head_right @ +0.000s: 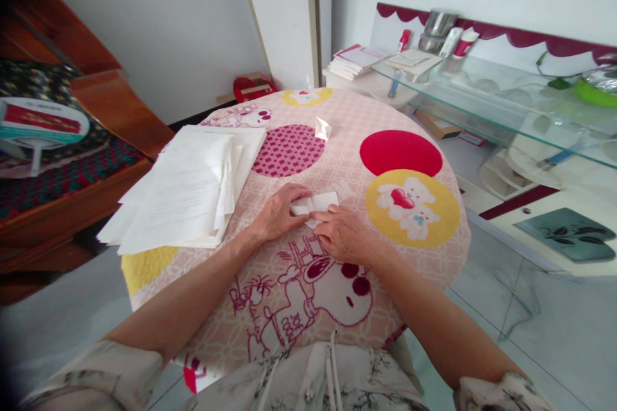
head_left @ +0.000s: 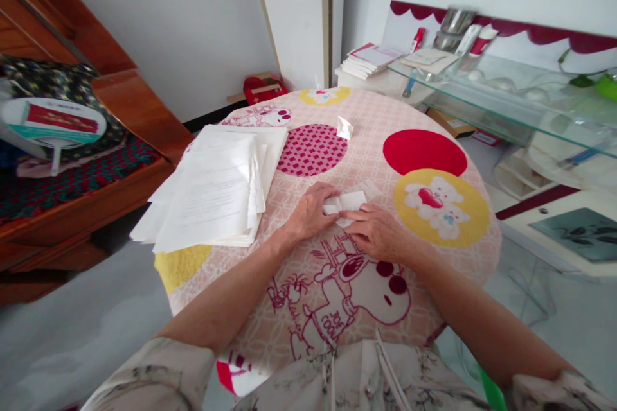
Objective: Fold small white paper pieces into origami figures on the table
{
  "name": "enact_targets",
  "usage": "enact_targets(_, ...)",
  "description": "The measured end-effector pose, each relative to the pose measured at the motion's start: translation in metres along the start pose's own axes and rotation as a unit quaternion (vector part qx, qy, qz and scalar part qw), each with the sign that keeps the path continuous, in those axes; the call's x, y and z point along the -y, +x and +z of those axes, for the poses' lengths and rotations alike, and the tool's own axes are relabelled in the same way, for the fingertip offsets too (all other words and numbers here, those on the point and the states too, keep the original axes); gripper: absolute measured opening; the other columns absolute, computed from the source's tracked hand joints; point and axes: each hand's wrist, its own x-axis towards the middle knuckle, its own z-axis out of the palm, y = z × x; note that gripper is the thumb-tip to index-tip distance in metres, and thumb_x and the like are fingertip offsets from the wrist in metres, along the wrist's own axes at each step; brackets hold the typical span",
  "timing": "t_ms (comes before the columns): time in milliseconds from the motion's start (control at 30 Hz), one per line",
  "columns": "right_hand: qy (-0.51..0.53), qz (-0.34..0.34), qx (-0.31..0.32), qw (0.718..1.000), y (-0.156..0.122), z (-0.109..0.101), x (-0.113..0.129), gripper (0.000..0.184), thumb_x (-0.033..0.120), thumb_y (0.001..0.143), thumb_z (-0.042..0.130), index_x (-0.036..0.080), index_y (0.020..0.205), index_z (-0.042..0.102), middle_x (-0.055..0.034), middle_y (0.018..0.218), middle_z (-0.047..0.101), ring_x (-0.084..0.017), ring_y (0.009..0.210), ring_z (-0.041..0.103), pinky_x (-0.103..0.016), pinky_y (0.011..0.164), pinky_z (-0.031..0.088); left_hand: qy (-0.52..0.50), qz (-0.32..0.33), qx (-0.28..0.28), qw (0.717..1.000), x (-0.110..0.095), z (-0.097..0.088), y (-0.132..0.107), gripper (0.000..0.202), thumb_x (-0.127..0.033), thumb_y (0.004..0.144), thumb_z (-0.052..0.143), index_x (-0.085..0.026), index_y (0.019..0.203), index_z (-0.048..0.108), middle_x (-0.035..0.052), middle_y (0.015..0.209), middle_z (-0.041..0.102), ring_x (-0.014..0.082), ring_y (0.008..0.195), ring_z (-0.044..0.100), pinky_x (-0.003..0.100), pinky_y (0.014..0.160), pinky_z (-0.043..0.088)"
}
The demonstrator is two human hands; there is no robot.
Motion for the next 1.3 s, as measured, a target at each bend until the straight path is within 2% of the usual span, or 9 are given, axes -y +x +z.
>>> enact_targets(133,-0.002,-0.001,-0.005,1.000,0.000,0.001,-0.001,0.021,0.014,0.094,0.059,0.019,0.079,0.074,-0.0092,0.105,0.074,-0.023,0.089,0.055,-0.038,0.085,0.044,0.008,-0.004,0.014,1.000,0.003,0.000,0.001,0.050,-0.013,0.072,0.077,-0.017,0.121,0.066,0.0113,0.127,0.067,0.0279,0.120,0.063,0.048,0.108,0.052)
enact_targets(367,-0.001,0.002,-0.002,1.000,-0.001,0.002,-0.001,0.020,0.014,0.093,0.061,0.019,0.080,0.076,-0.0098,0.111,0.074,-0.023,0.090,0.057,-0.039,0.085,0.044,-0.028,0.010,0.038,0.999,0.019,-0.009,0.000,0.055,-0.007,0.071,0.067,-0.018,0.125,0.067,0.0103,0.129,0.068,0.0255,0.119,0.065,0.045,0.104,0.056)
enact_targets(600,0.000,0.001,0.002,1.000,0.001,-0.001,0.000,0.023,0.013,0.093,0.060,0.019,0.078,0.076,-0.0093,0.108,0.074,-0.023,0.089,0.058,-0.038,0.086,0.044,-0.071,0.038,0.064,0.995,0.032,-0.020,0.003,0.063,0.005,0.067,0.051,-0.020,0.120,0.072,0.0062,0.126,0.073,0.0201,0.116,0.068,0.040,0.102,0.058)
enact_targets(667,0.001,0.002,-0.001,1.000,0.001,0.000,0.000,0.023,0.013,0.092,0.060,0.019,0.078,0.076,-0.0091,0.109,0.074,-0.023,0.089,0.058,-0.039,0.086,0.044,-0.069,0.036,0.049,0.996,0.029,-0.022,0.003,0.063,0.008,0.066,0.048,-0.020,0.116,0.075,0.0064,0.123,0.074,0.0193,0.114,0.069,0.039,0.100,0.058)
enact_targets(800,0.003,-0.002,-0.001,1.000,0.001,0.002,-0.001,0.023,0.013,0.092,0.059,0.019,0.076,0.074,-0.0084,0.104,0.074,-0.022,0.087,0.057,-0.038,0.085,0.043,-0.048,0.035,-0.018,0.998,0.011,-0.021,0.000,0.048,0.005,0.076,0.052,-0.021,0.108,0.078,0.0070,0.119,0.074,0.0195,0.111,0.069,0.039,0.100,0.058)
enact_targets(867,0.002,-0.003,-0.001,1.000,0.001,0.002,-0.002,0.023,0.013,0.092,0.059,0.019,0.075,0.073,-0.0085,0.103,0.074,-0.022,0.088,0.057,-0.038,0.085,0.043,-0.067,0.036,0.010,0.997,0.001,-0.018,-0.002,0.034,-0.003,0.085,0.058,-0.020,0.107,0.077,0.0063,0.107,0.076,0.0168,0.093,0.071,0.033,0.086,0.060)
enact_targets(933,0.005,-0.001,-0.004,1.000,0.001,0.002,-0.002,0.022,0.013,0.093,0.059,0.019,0.077,0.073,-0.0086,0.103,0.074,-0.022,0.088,0.058,-0.038,0.086,0.043,-0.060,0.026,0.043,0.997,-0.004,-0.013,-0.004,0.026,-0.006,0.086,0.060,-0.020,0.099,0.078,0.0039,0.095,0.075,0.0153,0.085,0.070,0.030,0.080,0.059)
enact_targets(1100,0.010,0.011,-0.012,1.000,0.003,0.002,0.000,0.018,0.014,0.095,0.056,0.018,0.097,0.073,-0.0090,0.110,0.072,-0.022,0.094,0.059,-0.038,0.090,0.043,-0.062,-0.004,0.068,0.996,-0.002,-0.006,-0.005,0.024,-0.003,0.081,0.061,-0.018,0.094,0.074,0.0011,0.086,0.073,0.0137,0.076,0.067,0.026,0.073,0.055)
enact_targets(1300,-0.027,0.037,0.008,0.999,0.011,0.006,0.006,0.023,0.016,0.099,0.050,0.019,0.107,0.072,-0.0098,0.108,0.067,-0.021,0.090,0.056,-0.035,0.081,0.042,-0.087,-0.013,0.068,0.994,0.002,-0.006,-0.005,0.020,-0.005,0.081,0.062,-0.017,0.094,0.072,0.0008,0.084,0.071,0.0139,0.076,0.067,0.026,0.072,0.054)
